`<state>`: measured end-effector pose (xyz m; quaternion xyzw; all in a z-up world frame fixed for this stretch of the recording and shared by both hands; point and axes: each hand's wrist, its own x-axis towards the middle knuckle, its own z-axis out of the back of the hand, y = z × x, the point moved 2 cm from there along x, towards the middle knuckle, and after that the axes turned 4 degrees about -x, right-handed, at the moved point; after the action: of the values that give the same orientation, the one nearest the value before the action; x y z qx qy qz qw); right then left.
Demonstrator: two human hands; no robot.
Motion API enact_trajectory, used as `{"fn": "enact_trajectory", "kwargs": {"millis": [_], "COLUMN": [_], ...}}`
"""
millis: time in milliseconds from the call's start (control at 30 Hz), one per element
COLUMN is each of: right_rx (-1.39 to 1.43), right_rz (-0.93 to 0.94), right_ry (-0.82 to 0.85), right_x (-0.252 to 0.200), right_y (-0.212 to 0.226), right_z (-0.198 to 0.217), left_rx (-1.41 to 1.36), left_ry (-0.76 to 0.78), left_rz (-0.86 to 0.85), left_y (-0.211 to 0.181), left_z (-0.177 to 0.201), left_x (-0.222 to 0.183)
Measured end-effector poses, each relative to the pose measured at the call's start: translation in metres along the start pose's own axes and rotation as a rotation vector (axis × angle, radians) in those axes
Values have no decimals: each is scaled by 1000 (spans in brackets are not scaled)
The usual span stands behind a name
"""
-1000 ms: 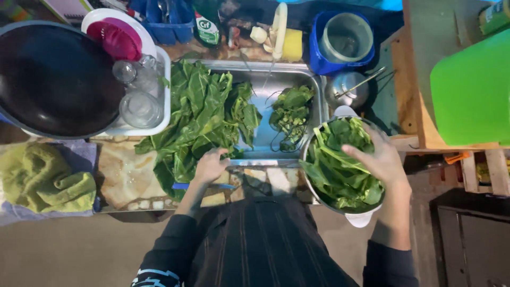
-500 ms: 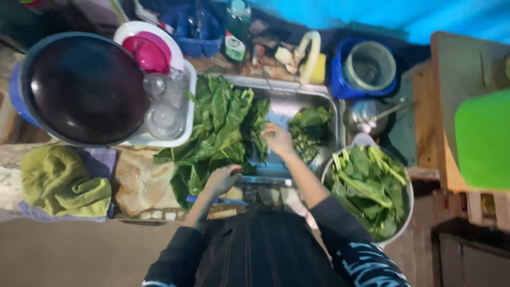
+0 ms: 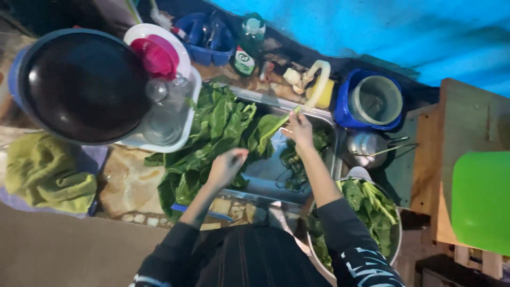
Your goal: Washing and trimming leafy green vegetables in a sink area.
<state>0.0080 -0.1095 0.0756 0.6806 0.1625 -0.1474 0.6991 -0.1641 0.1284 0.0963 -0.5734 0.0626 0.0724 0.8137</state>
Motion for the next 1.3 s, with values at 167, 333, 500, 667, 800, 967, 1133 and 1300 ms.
{"fn": "enact_trajectory", "kwargs": {"millis": [167, 333, 500, 667, 800, 967, 1133, 1300], "right_rx": [187, 220, -345, -414, -511, -397, -396, -426], "right_rz": [-60, -30, 137, 374, 448, 439, 405, 325], "right_ry": [56, 50, 297, 354, 273, 119, 160, 324], "right_x": [25, 56, 5, 16, 21, 18, 27, 24], "right_y": [8, -15, 43, 36, 33, 37, 26, 21], "right_z": [36, 62, 36, 29, 29, 20, 23, 33], "left_rx": [-4, 30, -306, -410, -391, -482, -478, -389], "left_ry": [-94, -26, 4, -35, -139, 106, 236, 311], "left_rz": [-409, -467, -160, -156, -109, -80, -70, 112], "left_y": [-38, -47, 1, -2, 14, -16, 3, 3], "left_z": [-42, -88, -104, -86, -83, -80, -90, -98], "left_x": [91, 156, 175, 173, 182, 167, 168, 165]}}
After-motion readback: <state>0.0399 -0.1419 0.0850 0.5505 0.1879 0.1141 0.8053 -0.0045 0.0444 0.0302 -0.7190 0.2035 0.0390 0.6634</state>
